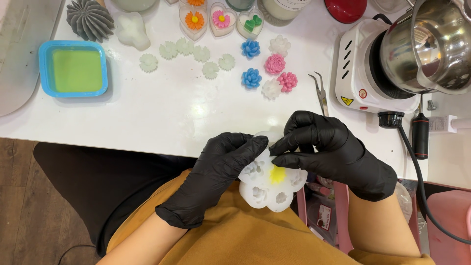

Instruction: Remove solidified wax shapes from silicone molds for candle making.

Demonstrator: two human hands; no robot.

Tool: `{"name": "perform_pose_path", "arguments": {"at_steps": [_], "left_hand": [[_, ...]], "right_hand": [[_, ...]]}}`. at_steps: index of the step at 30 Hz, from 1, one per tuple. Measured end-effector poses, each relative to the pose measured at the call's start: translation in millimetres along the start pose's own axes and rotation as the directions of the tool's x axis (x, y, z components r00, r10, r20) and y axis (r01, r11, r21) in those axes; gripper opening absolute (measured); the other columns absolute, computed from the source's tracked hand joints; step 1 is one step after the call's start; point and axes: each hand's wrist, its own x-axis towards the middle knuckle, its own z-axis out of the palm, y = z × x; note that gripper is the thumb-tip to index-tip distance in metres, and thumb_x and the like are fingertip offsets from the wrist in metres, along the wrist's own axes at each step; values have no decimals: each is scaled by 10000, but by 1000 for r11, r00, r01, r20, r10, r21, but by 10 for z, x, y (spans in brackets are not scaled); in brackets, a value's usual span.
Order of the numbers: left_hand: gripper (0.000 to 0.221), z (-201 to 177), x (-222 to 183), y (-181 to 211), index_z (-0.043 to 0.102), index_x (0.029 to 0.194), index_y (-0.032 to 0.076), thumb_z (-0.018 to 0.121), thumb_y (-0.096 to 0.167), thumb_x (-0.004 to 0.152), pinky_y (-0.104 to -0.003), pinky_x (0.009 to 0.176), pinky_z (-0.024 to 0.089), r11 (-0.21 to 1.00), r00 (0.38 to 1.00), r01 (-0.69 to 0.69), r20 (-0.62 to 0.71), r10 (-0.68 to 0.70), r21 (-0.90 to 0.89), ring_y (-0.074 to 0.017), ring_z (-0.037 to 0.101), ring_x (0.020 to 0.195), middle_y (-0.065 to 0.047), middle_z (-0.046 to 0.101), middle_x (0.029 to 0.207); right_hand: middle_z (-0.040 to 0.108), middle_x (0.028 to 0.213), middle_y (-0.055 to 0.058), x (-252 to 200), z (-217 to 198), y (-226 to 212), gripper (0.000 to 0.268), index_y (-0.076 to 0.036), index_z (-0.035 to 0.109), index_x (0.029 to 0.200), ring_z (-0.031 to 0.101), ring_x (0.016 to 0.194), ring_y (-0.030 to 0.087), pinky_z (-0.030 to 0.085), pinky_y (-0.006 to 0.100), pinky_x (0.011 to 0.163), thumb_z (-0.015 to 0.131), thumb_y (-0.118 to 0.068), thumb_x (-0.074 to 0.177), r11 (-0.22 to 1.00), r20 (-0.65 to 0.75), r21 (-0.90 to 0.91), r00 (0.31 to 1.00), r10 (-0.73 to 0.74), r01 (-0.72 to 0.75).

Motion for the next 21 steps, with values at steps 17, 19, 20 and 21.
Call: {"name": "perform_pose_path", "arguments": {"at_steps": [17, 19, 20, 21], "left_hand": [[471, 19, 171, -85, 752, 1131, -36, 786, 313, 817, -342, 792, 597, 989, 987, 133, -84, -139, -71, -187, 752, 880, -133, 819, 985], [460, -6, 269, -201, 734, 1137, -42, 789, 291, 824, -355, 804, 592, 985, 984, 151, -88, -158, -82, -203, 746, 885, -151, 818, 989], [458, -28, 308, -254, 745, 1158, -39, 794, 272, 826, -356, 831, 589, 985, 976, 160, -141, -167, -65, -192, 747, 918, -139, 823, 1020], [458, -54, 348, -310, 756, 1179, -37, 799, 254, 829, -357, 858, 586, 984, 965, 169, -194, -175, -50, -180, 749, 952, -127, 828, 1050]], "right_hand": [[678, 938, 60, -432, -1501, -409, 58, -9, 720, 1055, 649, 787, 125, 523, 251, 781, 769, -2, 1026, 983, -884, -181, 444, -144, -43], [707, 937, 52, -453, -1662, -293, 52, -6, 727, 1043, 641, 769, 98, 505, 236, 729, 756, -19, 1001, 971, -891, -188, 442, -105, -149], [726, 949, 48, -501, -1716, -156, 59, -10, 721, 1007, 648, 792, 87, 517, 237, 746, 768, -17, 973, 977, -877, -151, 476, -62, -151], [746, 961, 43, -547, -1767, -18, 71, -13, 714, 970, 655, 816, 76, 529, 238, 762, 781, -15, 945, 981, -860, -114, 509, -19, -155]]}}
